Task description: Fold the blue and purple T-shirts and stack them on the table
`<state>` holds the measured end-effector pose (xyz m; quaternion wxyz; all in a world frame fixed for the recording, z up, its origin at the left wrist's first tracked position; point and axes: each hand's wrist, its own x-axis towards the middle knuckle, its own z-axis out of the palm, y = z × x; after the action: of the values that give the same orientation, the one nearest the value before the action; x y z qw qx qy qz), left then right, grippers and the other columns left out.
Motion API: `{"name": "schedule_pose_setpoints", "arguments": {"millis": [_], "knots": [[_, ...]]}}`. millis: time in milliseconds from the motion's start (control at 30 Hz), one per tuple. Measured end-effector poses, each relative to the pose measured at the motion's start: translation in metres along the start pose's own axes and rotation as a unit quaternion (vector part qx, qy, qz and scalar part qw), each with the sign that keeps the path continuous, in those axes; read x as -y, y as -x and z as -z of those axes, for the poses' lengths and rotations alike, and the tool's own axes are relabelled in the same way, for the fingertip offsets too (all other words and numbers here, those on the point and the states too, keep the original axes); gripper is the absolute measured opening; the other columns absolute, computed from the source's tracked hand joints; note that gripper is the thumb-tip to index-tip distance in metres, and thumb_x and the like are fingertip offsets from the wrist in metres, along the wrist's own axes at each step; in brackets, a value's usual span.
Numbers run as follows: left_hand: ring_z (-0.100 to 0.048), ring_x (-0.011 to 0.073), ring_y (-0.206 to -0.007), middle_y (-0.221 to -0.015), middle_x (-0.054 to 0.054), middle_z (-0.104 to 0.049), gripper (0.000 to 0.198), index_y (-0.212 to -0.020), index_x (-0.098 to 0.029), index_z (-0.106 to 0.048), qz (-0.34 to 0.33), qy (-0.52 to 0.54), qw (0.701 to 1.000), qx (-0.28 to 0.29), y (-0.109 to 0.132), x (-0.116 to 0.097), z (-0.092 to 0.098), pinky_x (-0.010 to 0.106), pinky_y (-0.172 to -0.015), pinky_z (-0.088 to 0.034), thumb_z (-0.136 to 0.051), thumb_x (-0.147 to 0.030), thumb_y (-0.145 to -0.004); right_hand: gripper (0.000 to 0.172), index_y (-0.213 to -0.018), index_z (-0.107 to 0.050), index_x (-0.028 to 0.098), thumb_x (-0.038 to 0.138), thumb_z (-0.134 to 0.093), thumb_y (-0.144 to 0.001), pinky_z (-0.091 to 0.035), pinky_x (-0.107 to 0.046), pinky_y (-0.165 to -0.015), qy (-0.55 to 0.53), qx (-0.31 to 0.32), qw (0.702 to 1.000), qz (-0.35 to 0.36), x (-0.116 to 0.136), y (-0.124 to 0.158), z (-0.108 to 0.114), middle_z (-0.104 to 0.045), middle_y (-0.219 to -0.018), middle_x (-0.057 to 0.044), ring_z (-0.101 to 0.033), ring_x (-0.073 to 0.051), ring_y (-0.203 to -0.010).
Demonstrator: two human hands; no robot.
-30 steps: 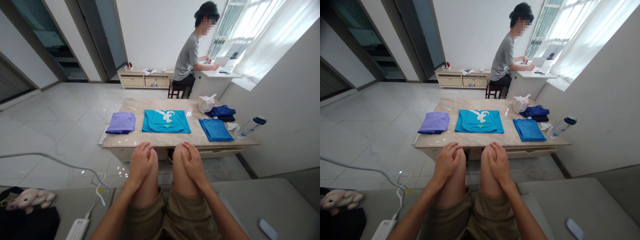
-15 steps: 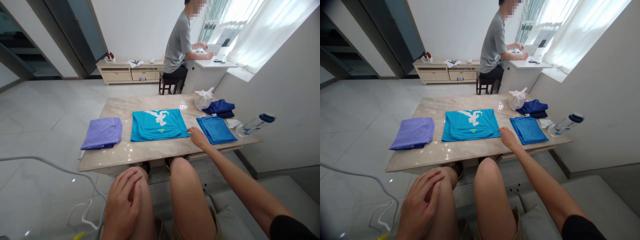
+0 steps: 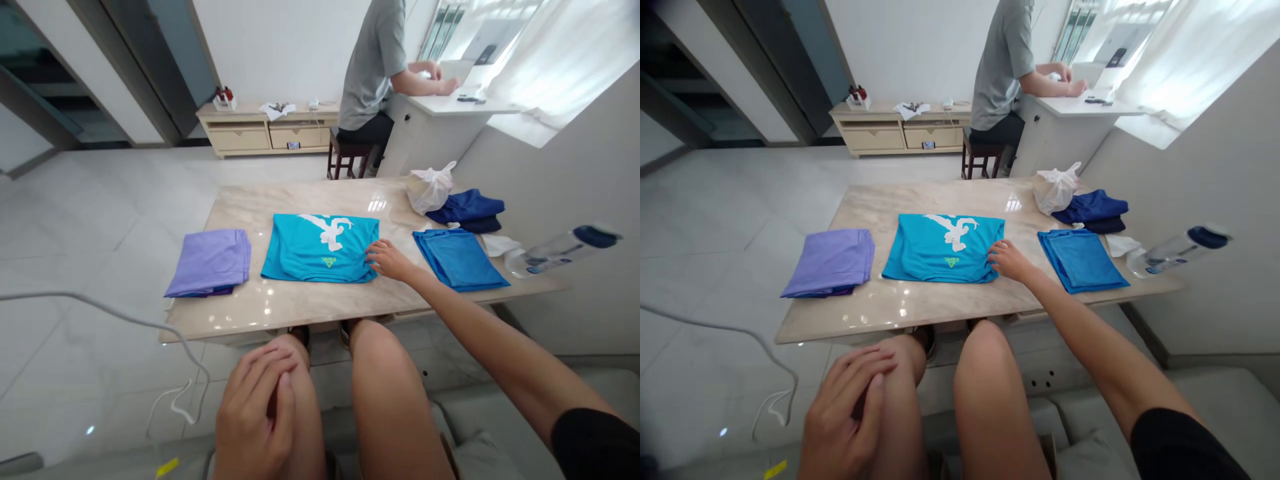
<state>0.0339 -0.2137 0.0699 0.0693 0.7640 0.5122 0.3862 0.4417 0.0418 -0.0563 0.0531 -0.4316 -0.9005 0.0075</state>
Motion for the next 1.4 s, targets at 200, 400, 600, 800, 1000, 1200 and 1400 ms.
{"name": "schedule_pose_setpoints", "arguments": {"millis": [200, 400, 600, 800, 1000, 1200, 1400], "knots": [[-0.073, 0.0258, -0.111, -0.105, 0.003, -0.082, 0.028, -0.099, -0.026, -0.076, 0.013, -0.032, 0.999, -0.017, 0.001, -0.007, -0.006, 0.043, -0.100, -0.059, -0.051, -0.016, -0.104, 0.026, -0.118, -0.073, 0.020, 0.022, -0.055, -0.100, -0.031, -0.053, -0.117, -0.088, -0.045, 0.975, -0.200, 0.082, -0.030, 0.023, -0.077, -0.128, -0.014, -0.060, -0.034, -0.129], [-0.071, 0.0273, -0.106, -0.104, 0.006, -0.080, 0.025, -0.096, -0.023, -0.075, 0.042, -0.031, 0.999, 0.017, 0.009, -0.021, -0.012, 0.045, -0.098, -0.058, -0.052, -0.016, -0.102, 0.022, -0.115, -0.075, 0.019, 0.024, -0.059, -0.100, -0.040, -0.044, -0.107, -0.102, 0.000, 0.976, -0.191, 0.132, -0.076, 0.069, -0.081, -0.112, -0.012, -0.070, -0.030, -0.109], [-0.069, 0.0276, -0.115, -0.113, 0.009, -0.079, 0.020, -0.104, -0.021, -0.075, 0.043, 0.008, 0.997, 0.059, 0.011, -0.035, -0.023, 0.046, -0.108, -0.055, -0.056, -0.017, -0.101, 0.027, -0.123, -0.076, 0.018, 0.019, -0.057, -0.104, -0.040, -0.046, -0.113, -0.105, 0.035, 0.979, -0.172, 0.176, -0.076, 0.080, -0.080, -0.127, -0.017, -0.070, -0.033, -0.122], [-0.070, 0.0290, -0.121, -0.121, 0.012, -0.077, 0.022, -0.121, -0.020, -0.073, 0.032, -0.015, 0.990, 0.136, -0.038, -0.004, -0.037, 0.044, -0.111, -0.055, -0.063, -0.022, -0.102, 0.030, -0.124, -0.079, 0.019, 0.016, -0.058, -0.103, -0.046, -0.035, -0.104, -0.137, 0.047, 0.979, -0.140, 0.175, -0.058, 0.068, -0.080, -0.131, -0.013, -0.070, -0.028, -0.123], [-0.058, 0.0417, -0.148, -0.159, 0.020, -0.062, 0.092, -0.158, -0.017, -0.055, 0.094, -0.097, 0.972, 0.190, -0.085, 0.036, -0.101, 0.054, -0.122, -0.048, -0.095, -0.037, -0.078, 0.026, -0.119, -0.079, 0.020, 0.016, -0.060, -0.102, -0.049, -0.029, -0.095, -0.186, 0.037, 0.976, -0.111, 0.170, -0.061, 0.056, -0.082, -0.122, -0.010, -0.073, -0.024, -0.114], [-0.078, 0.0327, -0.115, -0.119, 0.010, -0.084, 0.040, -0.128, -0.024, -0.079, 0.179, -0.047, 0.965, 0.185, -0.098, 0.063, -0.133, 0.041, -0.100, -0.059, -0.063, -0.012, -0.093, 0.019, -0.119, -0.078, 0.022, 0.025, -0.068, -0.104, -0.052, -0.030, -0.095, -0.238, 0.034, 0.968, -0.072, 0.155, -0.065, 0.046, -0.081, -0.119, -0.008, -0.074, -0.022, -0.111], [-0.078, 0.0261, -0.109, -0.120, 0.005, -0.086, 0.042, -0.119, -0.024, -0.084, 0.183, 0.054, 0.972, 0.134, -0.097, 0.084, -0.118, 0.034, -0.099, -0.059, -0.058, -0.012, -0.088, 0.089, -0.155, -0.060, 0.026, 0.038, -0.099, -0.076, -0.047, -0.046, -0.117, -0.157, 0.061, 0.982, -0.085, 0.159, -0.059, 0.030, -0.059, -0.157, -0.015, -0.054, -0.037, -0.145]]}}
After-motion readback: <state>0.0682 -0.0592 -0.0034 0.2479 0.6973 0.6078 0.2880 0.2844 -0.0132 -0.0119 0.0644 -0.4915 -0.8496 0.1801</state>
